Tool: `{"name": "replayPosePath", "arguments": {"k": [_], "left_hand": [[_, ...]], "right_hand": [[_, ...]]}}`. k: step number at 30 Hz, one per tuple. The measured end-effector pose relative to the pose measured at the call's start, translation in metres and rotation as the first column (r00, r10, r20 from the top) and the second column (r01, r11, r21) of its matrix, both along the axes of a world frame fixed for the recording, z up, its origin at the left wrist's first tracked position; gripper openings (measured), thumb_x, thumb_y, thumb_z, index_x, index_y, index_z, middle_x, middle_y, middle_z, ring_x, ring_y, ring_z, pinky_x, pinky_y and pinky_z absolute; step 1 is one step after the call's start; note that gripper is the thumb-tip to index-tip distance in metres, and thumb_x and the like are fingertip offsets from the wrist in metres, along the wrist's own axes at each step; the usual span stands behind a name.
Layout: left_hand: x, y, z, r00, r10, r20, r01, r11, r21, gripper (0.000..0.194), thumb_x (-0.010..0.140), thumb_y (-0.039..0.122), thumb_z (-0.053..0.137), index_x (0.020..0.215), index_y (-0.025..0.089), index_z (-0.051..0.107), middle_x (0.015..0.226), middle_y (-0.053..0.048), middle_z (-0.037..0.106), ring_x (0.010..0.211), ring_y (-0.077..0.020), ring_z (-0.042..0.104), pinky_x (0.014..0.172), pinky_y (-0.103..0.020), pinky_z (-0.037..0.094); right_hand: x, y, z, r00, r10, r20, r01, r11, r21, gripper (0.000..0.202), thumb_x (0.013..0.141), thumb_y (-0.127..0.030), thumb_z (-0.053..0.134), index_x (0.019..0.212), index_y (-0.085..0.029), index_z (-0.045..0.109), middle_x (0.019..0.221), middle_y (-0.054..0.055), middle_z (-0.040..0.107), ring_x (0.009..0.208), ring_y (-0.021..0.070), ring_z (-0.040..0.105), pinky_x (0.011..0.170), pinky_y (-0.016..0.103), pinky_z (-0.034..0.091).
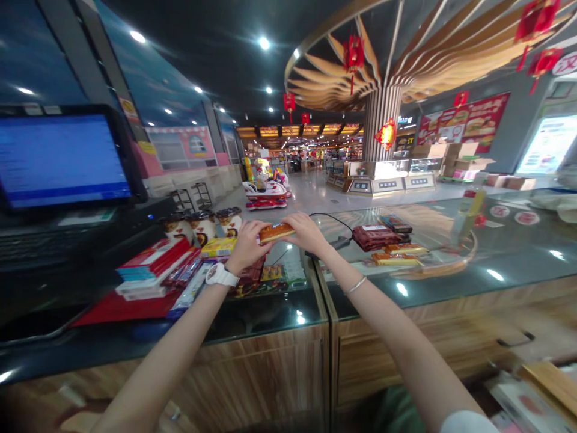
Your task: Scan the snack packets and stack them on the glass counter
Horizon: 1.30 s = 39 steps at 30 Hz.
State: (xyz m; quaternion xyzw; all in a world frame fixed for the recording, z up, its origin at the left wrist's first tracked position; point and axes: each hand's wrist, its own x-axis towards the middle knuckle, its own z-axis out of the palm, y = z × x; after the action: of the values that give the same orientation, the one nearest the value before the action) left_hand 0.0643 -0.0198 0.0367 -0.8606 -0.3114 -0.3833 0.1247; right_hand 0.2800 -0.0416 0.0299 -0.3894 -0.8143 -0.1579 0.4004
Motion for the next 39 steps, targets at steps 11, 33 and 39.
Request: {"name": "replayPosePath", "arguments": {"k": [11,33,39], "left_hand": [[-0.017,0.004,-0.019,0.996,0.066,-0.054,-0.067,0.998,-0.004,0.037,0.084,0.032,0.067,0.12,0.025,0.061,0.115,-0.004,0.065,0.111,-0.022,0.061,0.12,-0.051,0.026],[-0.014,-0.002,-0.026,0.986,0.036,-0.163,-0.023,0.997,0.079,0.046,0.088,0.024,0.06,0.133,0.027,0.053,0.124,-0.005,0.063,0.117,-0.0217,0.058,0.12,-0.047,0.027],[-0.008,-0.001,-0.034,0.984,0.016,-0.179,0.009,0.991,0.136,0.045,0.088,0.018,0.059,0.132,0.026,0.054,0.122,-0.005,0.066,0.113,-0.0204,0.061,0.114,-0.043,0.036]], "right_hand": [[-0.003,0.003,-0.027,0.935,0.049,-0.351,-0.09,0.991,-0.1,0.067,0.078,-0.056,0.069,0.133,-0.023,0.052,0.14,0.014,0.052,0.132,0.0306,0.046,0.112,0.05,0.035],[-0.019,0.004,-0.035,0.41,-0.043,-0.911,-0.567,0.77,-0.292,0.05,0.054,-0.056,0.085,0.077,-0.023,0.057,0.071,-0.002,0.071,0.067,0.0172,0.068,0.065,0.033,0.058],[-0.02,0.0,-0.033,0.421,-0.029,-0.906,-0.583,0.757,-0.295,0.046,0.061,-0.06,0.079,0.079,-0.022,0.063,0.077,0.0,0.072,0.077,0.0183,0.068,0.071,0.031,0.055]]}}
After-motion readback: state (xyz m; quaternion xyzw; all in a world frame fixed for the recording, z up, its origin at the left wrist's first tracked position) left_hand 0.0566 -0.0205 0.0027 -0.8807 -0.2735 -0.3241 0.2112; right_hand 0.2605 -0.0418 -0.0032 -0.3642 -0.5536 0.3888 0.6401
